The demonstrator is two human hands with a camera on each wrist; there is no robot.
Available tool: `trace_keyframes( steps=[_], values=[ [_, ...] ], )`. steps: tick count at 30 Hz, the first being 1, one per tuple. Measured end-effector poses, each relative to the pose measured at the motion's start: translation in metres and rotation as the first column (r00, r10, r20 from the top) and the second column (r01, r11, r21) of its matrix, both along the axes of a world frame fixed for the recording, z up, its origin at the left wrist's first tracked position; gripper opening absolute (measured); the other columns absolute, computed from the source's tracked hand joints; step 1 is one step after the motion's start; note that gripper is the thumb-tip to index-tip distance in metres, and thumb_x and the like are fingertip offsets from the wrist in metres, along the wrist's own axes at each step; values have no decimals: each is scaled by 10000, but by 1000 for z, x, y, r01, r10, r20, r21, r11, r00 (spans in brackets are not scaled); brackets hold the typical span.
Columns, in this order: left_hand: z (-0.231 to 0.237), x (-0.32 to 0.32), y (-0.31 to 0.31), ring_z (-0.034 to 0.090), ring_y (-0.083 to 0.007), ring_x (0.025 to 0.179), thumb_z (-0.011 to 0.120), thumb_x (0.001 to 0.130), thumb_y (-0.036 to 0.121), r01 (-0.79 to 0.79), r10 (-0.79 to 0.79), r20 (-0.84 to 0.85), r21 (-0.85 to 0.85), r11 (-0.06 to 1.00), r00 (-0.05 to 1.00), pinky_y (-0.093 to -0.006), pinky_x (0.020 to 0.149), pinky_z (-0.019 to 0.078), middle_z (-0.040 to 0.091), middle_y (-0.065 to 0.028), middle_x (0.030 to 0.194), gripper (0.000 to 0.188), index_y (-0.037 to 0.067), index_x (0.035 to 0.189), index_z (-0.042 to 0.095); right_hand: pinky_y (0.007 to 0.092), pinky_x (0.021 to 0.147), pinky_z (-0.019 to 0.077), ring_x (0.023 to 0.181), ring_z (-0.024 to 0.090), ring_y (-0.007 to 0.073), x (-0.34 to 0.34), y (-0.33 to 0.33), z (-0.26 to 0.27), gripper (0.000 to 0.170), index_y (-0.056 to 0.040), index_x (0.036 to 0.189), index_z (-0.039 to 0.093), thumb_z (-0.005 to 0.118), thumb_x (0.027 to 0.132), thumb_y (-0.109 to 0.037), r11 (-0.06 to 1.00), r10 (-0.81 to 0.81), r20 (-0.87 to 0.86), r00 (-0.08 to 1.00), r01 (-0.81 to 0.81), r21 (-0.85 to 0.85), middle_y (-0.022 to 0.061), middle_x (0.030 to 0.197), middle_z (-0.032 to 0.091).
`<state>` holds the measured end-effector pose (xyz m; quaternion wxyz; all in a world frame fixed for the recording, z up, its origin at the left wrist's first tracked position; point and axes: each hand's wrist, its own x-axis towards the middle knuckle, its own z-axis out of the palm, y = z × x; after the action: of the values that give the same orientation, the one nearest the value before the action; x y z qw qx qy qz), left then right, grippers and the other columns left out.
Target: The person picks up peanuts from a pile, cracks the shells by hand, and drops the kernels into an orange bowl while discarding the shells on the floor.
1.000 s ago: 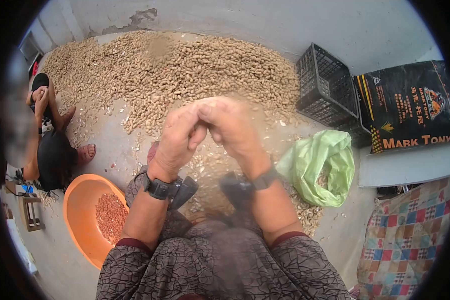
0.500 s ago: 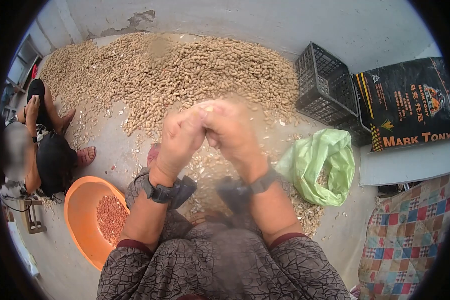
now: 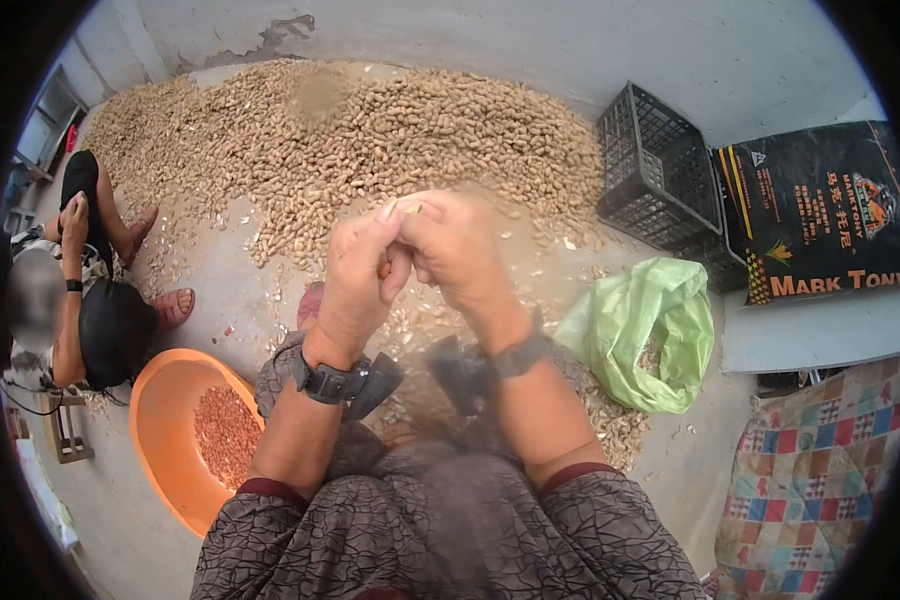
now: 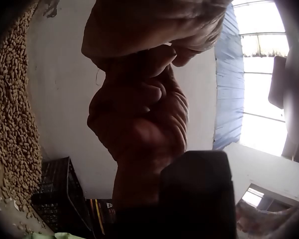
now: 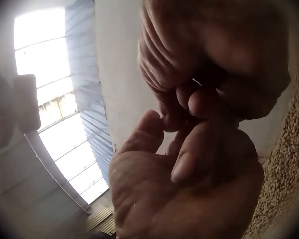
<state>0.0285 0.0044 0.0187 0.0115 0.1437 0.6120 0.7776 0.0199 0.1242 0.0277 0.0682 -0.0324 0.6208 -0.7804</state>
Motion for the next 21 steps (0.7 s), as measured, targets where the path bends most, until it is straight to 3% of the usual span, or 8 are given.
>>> trace_keyframes(
  steps=[2, 4, 8, 10, 11, 13, 17, 21],
  values=[
    [-3, -4, -2, 363, -17, 464, 449, 897, 212, -30, 26, -63, -54, 998, 998, -186, 420, 252, 546, -4, 621, 321, -42, 938, 642, 173, 401, 332, 473, 460, 30, -1, 2, 3, 192, 38, 859, 631, 623, 806, -147, 998, 39, -35, 999, -37, 53, 14, 611, 571],
    [-6, -7, -8, 360, -20, 464, 471, 849, 181, 57, -74, 129, 132, 990, 989, -176, 414, 246, 558, -2, 652, 310, -50, 975, 636, 176, 452, 391, 536, 520, 44, 4, -1, 10, 203, 55, 871, 627, 650, 782, -126, 971, -18, -72, 997, 35, 235, 34, 663, 605],
    [-3, -7, -13, 415, -29, 514, 494, 861, 126, 28, -49, 205, 106, 994, 978, -188, 437, 296, 546, 24, 695, 207, -7, 936, 634, 193, 525, 446, 619, 575, 73, 8, -7, 13, 210, 66, 886, 627, 677, 754, -88, 958, -36, -112, 993, 66, 279, 50, 718, 633],
    [-7, -9, -12, 360, -2, 462, 474, 894, 149, -14, -50, 245, 251, 968, 968, -146, 410, 257, 570, 11, 695, 286, -57, 1060, 582, 213, 583, 474, 668, 596, 96, 8, -6, 12, 239, 70, 918, 632, 703, 734, -65, 938, -57, -147, 987, 104, 330, 65, 748, 646],
    [-9, -10, -13, 360, -2, 462, 474, 894, 149, -16, -46, 240, 250, 968, 970, -146, 410, 257, 570, 11, 695, 286, -57, 1060, 582, 213, 583, 474, 668, 596, 96, 7, -4, 10, 239, 70, 918, 632, 703, 734, -65, 939, -54, -152, 987, 102, 329, 65, 748, 646],
    [-12, -11, -14, 355, 10, 464, 477, 912, 136, -33, -27, 208, 281, 959, 978, -137, 411, 263, 562, 25, 711, 299, -53, 1139, 525, 148, 466, 324, 581, 481, 4, 6, 0, 5, 219, 0, 931, 663, 713, 742, -97, 936, -105, -175, 979, 156, 315, -9, 718, 617],
    [-6, -9, -8, 347, 15, 463, 482, 915, 141, -42, -18, 190, 306, 951, 982, -136, 410, 259, 548, 36, 716, 337, -38, 1201, 480, 152, 484, 347, 588, 486, 6, 6, 1, 2, 207, 0, 926, 672, 715, 737, -73, 941, -61, -267, 962, 145, 305, -11, 710, 617],
    [-6, -8, -9, 325, 16, 462, 462, 915, 134, 6, -53, 184, 247, 969, 981, -130, 408, 245, 535, 45, 729, 346, -33, 1217, 471, 241, 517, 404, 588, 533, 103, 7, 5, 2, 144, -16, 829, 690, 726, 704, -80, 888, -81, -354, 932, 229, 398, 39, 641, 589]
  ],
)
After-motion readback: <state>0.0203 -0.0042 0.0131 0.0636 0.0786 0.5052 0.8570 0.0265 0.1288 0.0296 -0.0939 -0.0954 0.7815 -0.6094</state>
